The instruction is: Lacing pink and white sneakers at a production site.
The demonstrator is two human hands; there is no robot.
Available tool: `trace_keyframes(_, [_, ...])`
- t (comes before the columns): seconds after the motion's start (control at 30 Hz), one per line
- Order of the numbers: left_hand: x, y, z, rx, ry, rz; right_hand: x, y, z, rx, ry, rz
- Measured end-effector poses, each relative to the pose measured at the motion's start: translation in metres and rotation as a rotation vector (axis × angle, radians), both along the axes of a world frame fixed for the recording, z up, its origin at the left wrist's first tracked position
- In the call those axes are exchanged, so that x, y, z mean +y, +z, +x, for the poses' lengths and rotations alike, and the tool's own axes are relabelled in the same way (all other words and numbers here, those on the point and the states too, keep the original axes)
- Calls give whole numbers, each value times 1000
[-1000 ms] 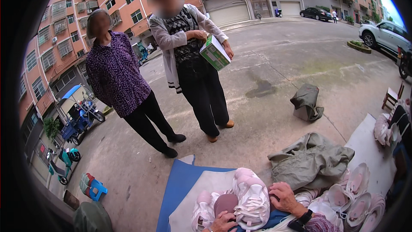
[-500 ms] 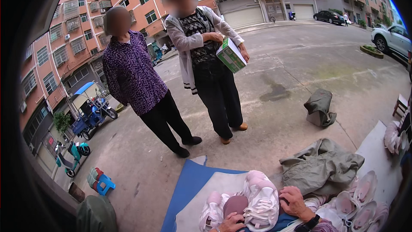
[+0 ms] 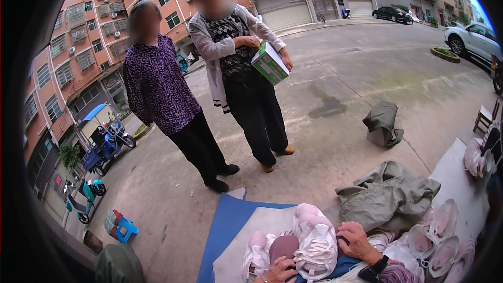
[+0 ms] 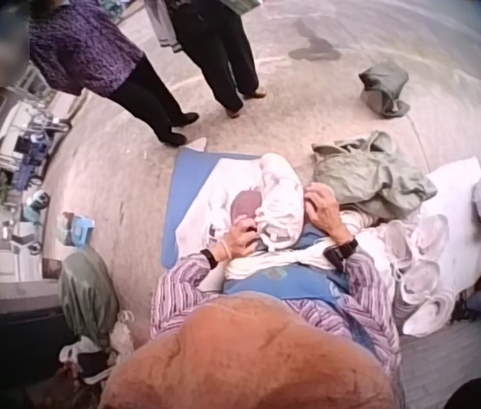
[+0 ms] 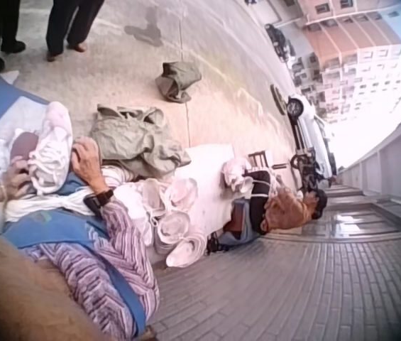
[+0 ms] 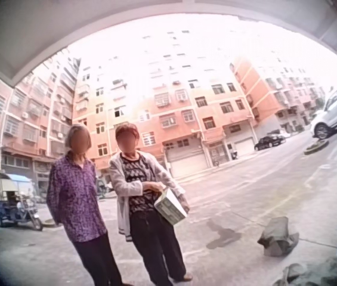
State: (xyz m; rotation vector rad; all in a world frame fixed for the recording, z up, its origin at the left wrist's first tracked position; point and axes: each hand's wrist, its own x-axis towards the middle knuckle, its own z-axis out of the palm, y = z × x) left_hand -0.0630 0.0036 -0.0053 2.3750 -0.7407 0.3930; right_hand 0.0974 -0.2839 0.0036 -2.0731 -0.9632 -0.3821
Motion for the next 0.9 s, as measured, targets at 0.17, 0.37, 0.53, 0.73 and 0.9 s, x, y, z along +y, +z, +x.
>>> trace_keyframes(0.17, [0, -3, -1, -6, -1, -13, 0, -2, 0, 6, -8, -7])
trace_keyframes(0.37, [1, -4, 0, -22, -10, -6, 0, -7, 0, 19, -22, -16])
trace_keyframes(0.53, [3, -6, -2, 13, -13, -17, 1, -6, -1, 30, -28, -20])
trace_keyframes(0.73, [1, 0, -2, -37, -9, -3, 1, -3, -3, 31, -20, -13])
trace_keyframes(0.9, [3, -4, -4, -10, -1, -18, 3, 2, -4, -1, -32, -10])
